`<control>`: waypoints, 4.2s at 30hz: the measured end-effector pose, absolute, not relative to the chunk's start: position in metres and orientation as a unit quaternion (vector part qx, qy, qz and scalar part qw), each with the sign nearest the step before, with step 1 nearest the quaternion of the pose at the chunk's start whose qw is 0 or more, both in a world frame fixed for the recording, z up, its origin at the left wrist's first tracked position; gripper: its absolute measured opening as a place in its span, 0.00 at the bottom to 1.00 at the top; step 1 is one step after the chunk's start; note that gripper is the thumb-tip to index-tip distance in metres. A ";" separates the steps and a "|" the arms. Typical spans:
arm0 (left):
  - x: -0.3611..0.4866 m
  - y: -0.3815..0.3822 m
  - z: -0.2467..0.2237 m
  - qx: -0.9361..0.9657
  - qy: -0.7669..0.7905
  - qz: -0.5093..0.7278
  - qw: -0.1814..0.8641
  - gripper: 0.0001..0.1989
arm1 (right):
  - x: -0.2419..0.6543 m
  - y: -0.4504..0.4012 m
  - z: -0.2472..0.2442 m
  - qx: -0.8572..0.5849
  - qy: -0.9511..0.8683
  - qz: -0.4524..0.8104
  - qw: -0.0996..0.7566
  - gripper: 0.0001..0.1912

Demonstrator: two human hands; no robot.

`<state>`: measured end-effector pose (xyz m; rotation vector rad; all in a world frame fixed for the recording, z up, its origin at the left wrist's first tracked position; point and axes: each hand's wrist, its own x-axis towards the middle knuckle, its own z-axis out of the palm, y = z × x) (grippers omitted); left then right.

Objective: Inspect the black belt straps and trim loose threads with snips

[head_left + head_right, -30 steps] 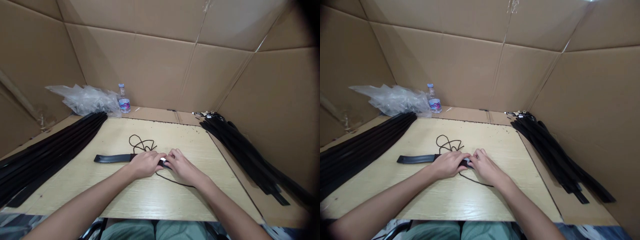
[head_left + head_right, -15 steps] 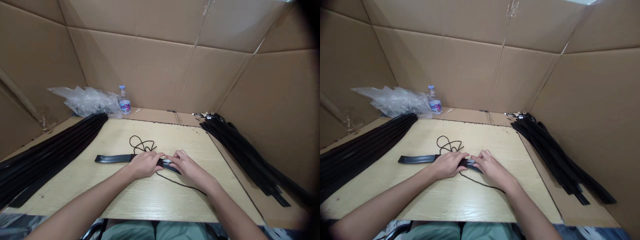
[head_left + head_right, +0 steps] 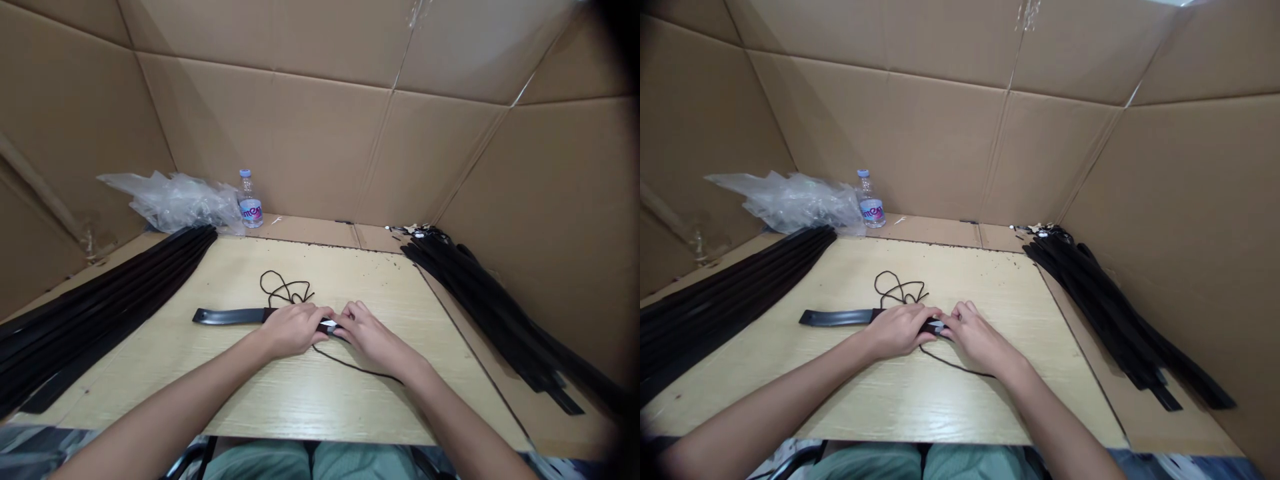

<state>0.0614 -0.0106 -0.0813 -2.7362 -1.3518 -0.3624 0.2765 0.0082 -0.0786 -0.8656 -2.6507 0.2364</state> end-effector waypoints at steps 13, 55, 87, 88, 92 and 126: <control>0.062 -0.011 -0.079 -0.894 -0.430 -0.122 0.026 0.20 | 0.281 0.009 -0.077 -0.302 -0.930 0.100 0.184 0.14; 0.059 -0.008 -0.078 -0.894 -0.421 -0.135 0.069 0.17 | 0.284 0.023 -0.064 -0.342 -0.909 0.081 0.225 0.16; 0.002 0.001 -0.064 -0.846 -0.509 -0.162 -0.004 0.16 | 0.280 0.041 -0.077 -0.334 -0.910 0.058 0.237 0.15; 0.003 0.001 -0.064 -0.843 -0.511 -0.169 0.004 0.16 | 0.280 0.042 -0.077 -0.342 -0.906 0.064 0.242 0.15; 0.006 0.004 -0.062 -0.834 -0.514 -0.197 0.040 0.17 | 0.281 0.044 -0.077 -0.374 -0.880 0.115 0.269 0.16; 0.007 0.010 -0.063 -0.836 -0.467 -0.231 0.173 0.19 | 0.281 0.032 -0.058 -0.325 -0.780 0.475 0.244 0.18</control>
